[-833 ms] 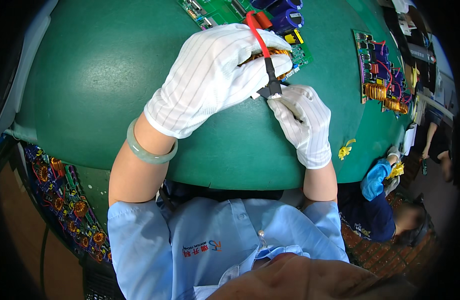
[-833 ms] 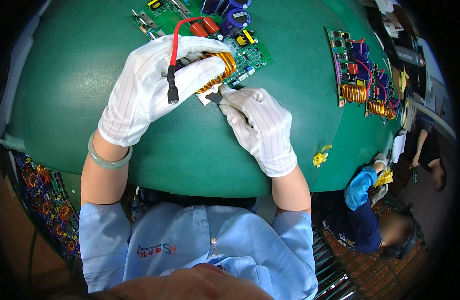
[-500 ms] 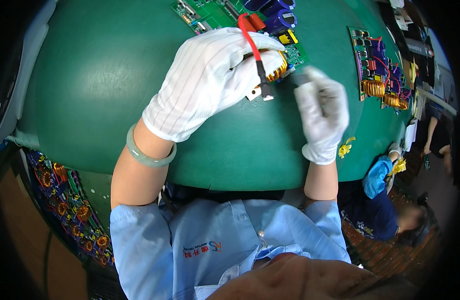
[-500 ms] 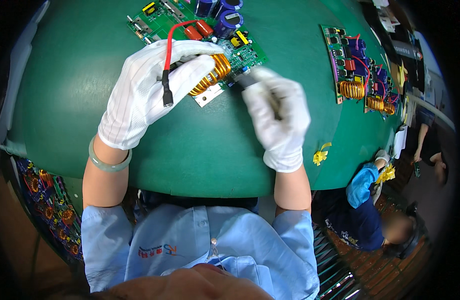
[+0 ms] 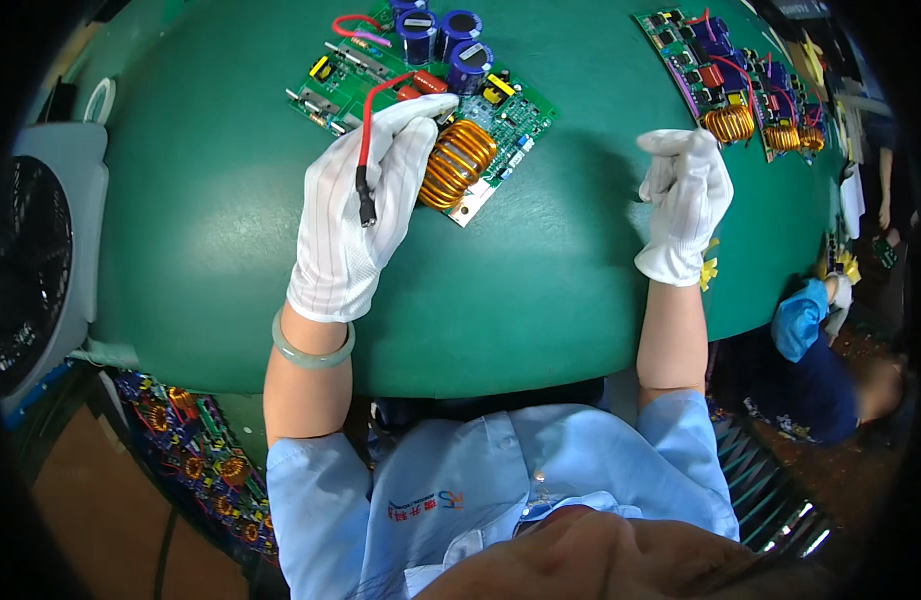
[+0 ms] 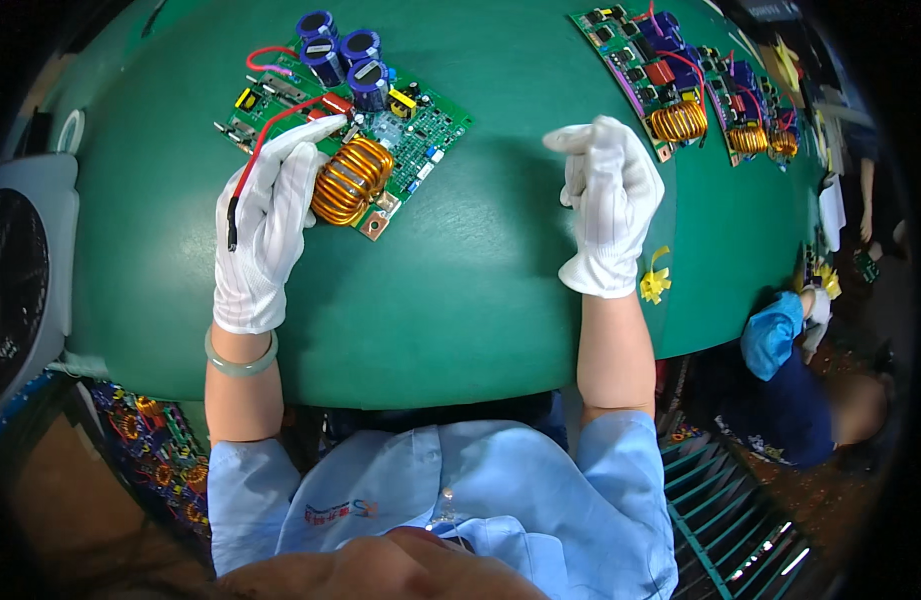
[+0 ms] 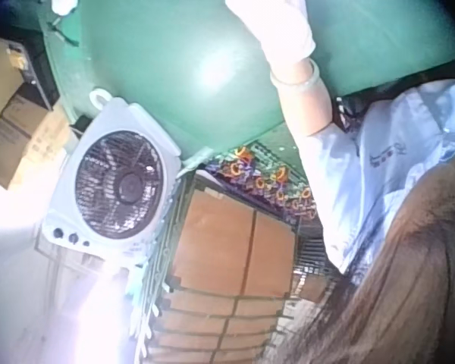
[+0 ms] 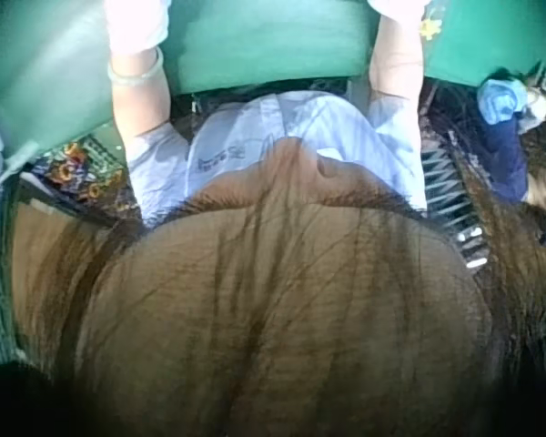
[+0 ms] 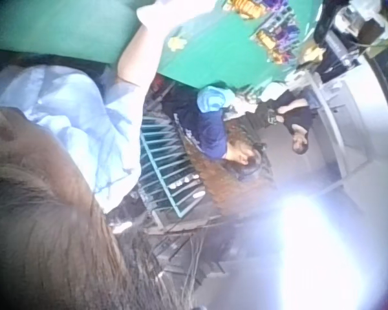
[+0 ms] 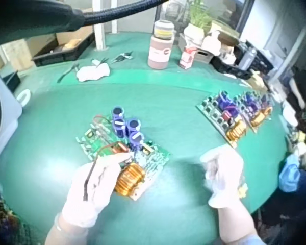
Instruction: The person assembles electronic circuit boards at a green workbench, using a small metal tool to press components and wires into place. They handle multiple boards, flipping them over to inspect the solder side and adjusting connections before placing them into a nearby bin.
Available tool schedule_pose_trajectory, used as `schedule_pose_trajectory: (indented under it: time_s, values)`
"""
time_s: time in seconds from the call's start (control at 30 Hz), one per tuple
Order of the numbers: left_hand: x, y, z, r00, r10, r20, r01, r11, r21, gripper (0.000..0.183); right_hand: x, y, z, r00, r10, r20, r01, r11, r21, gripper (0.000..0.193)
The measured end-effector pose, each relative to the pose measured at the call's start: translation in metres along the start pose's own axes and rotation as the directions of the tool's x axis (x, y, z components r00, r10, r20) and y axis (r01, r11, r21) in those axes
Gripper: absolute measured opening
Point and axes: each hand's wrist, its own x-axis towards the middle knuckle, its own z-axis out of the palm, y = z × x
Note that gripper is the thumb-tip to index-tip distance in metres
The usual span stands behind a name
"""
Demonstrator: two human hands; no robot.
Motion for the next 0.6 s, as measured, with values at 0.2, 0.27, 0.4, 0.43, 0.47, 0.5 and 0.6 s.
schedule_pose_trajectory:
  time_s: [0.2, 0.27, 0.4, 0.43, 0.47, 0.5, 0.6]
  values:
    - [-0.009, -0.01, 0.001, 0.996, -0.035, 0.078, 0.042, 0.996, -0.084, 0.039, 0.006, 0.004, -0.005, 0.97, 0.149, -0.192, -0.144, 0.989, 0.038, 0.036]
    - [-0.008, -0.007, 0.008, 0.987, 0.148, 0.057, -0.143, 0.987, -0.08, 0.053, 0.006, 0.003, 0.004, 0.965, 0.028, -0.261, -0.019, 0.999, 0.038, 0.03]
    - [-0.004, 0.002, 0.023, 0.985, 0.162, 0.067, -0.171, 0.971, 0.167, 0.056, 0.013, 0.022, 0.004, 0.978, -0.126, -0.169, 0.11, 0.989, -0.1, 0.026]
    - [-0.003, 0.005, 0.024, 0.981, 0.184, 0.062, -0.193, 0.959, 0.209, 0.052, 0.016, 0.03, 0.004, 0.974, -0.203, -0.099, 0.186, 0.969, -0.163, 0.024]
    - [-0.003, 0.01, 0.023, 0.978, 0.155, 0.142, -0.187, 0.952, 0.244, 0.048, 0.015, 0.033, 0.004, 0.983, -0.176, -0.046, 0.163, 0.965, -0.206, 0.023]
    - [-0.005, 0.016, 0.019, 0.977, 0.161, 0.139, -0.196, 0.933, 0.302, 0.046, 0.015, 0.039, 0.008, 0.989, -0.145, 0.017, 0.145, 0.959, -0.244, 0.022]
    - [-0.012, 0.031, 0.001, 0.978, 0.143, 0.152, -0.197, 0.876, 0.441, 0.042, 0.014, 0.027, 0.009, 0.995, -0.079, 0.06, 0.092, 0.957, -0.274, 0.023]
